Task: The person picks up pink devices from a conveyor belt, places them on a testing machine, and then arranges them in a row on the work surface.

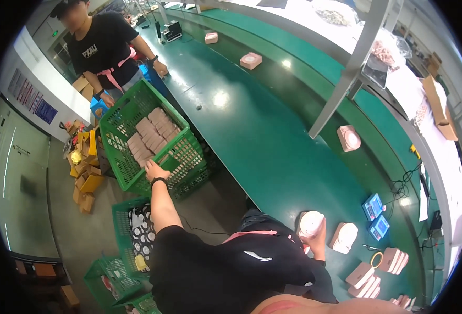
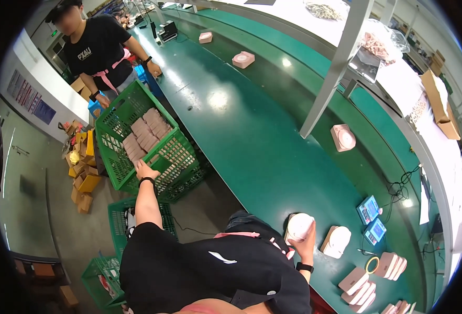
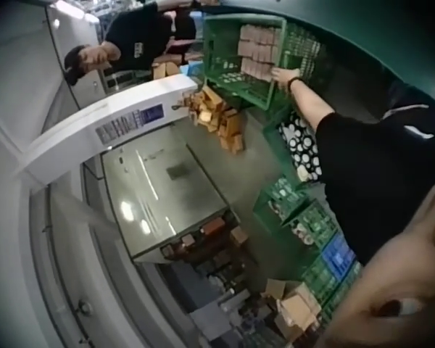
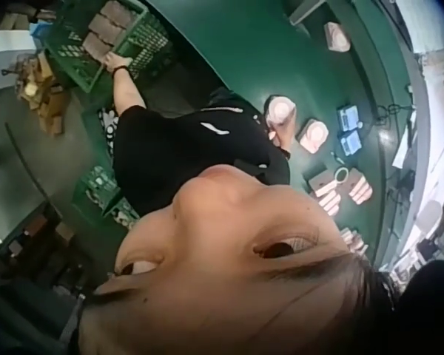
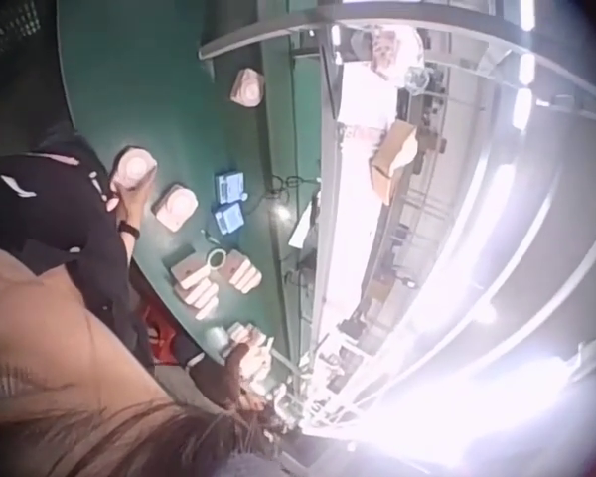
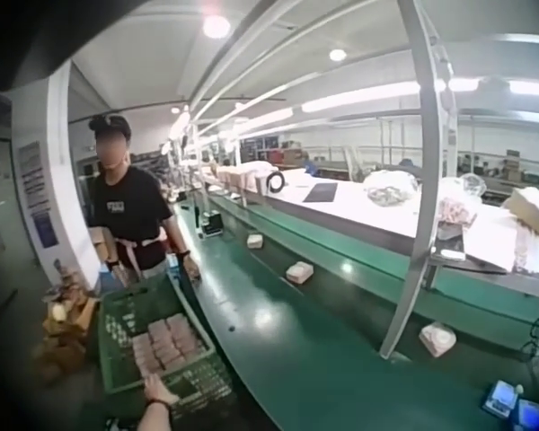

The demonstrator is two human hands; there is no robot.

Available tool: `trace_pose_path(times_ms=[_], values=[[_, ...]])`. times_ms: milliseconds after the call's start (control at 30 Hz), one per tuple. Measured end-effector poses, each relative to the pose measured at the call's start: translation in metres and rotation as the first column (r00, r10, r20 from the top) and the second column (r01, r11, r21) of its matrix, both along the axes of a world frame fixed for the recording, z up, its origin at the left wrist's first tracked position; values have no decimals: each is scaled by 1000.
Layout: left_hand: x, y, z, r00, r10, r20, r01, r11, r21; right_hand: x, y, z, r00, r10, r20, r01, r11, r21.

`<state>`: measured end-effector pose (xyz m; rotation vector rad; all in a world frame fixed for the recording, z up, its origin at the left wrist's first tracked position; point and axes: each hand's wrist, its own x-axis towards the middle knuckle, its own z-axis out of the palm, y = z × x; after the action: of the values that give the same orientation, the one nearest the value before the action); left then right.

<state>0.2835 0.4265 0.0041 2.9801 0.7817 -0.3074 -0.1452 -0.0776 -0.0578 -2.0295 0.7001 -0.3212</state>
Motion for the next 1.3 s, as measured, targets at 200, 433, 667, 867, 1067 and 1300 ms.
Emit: trace_pose_path(times_ms=[200, 433, 667, 867, 1067, 1300], values=[[-1, -13, 12, 999, 39, -17, -39, 999, 10, 3, -1, 3, 999, 9, 32, -12, 996, 87], [7, -20, 3, 993, 75, -88, -73, 997, 29, 4, 4, 13, 999, -32, 26, 30, 998, 62], [-50, -154, -56, 753, -481, 448, 494, 864, 97, -5, 4, 2, 999, -32, 39, 33, 999, -20], [-136, -301, -69, 259, -813, 521, 961, 164, -222, 0, 5, 3, 999, -40, 11, 40, 999, -22], [-165, -339, -101, 5, -909, 417, 1000, -7, -27, 5, 4, 12, 998, -69, 0, 69, 996, -48], [-151, -325, -107, 125, -930, 345, 992, 122, -32, 6, 3, 6, 1000, -17, -3, 17, 998, -67]])
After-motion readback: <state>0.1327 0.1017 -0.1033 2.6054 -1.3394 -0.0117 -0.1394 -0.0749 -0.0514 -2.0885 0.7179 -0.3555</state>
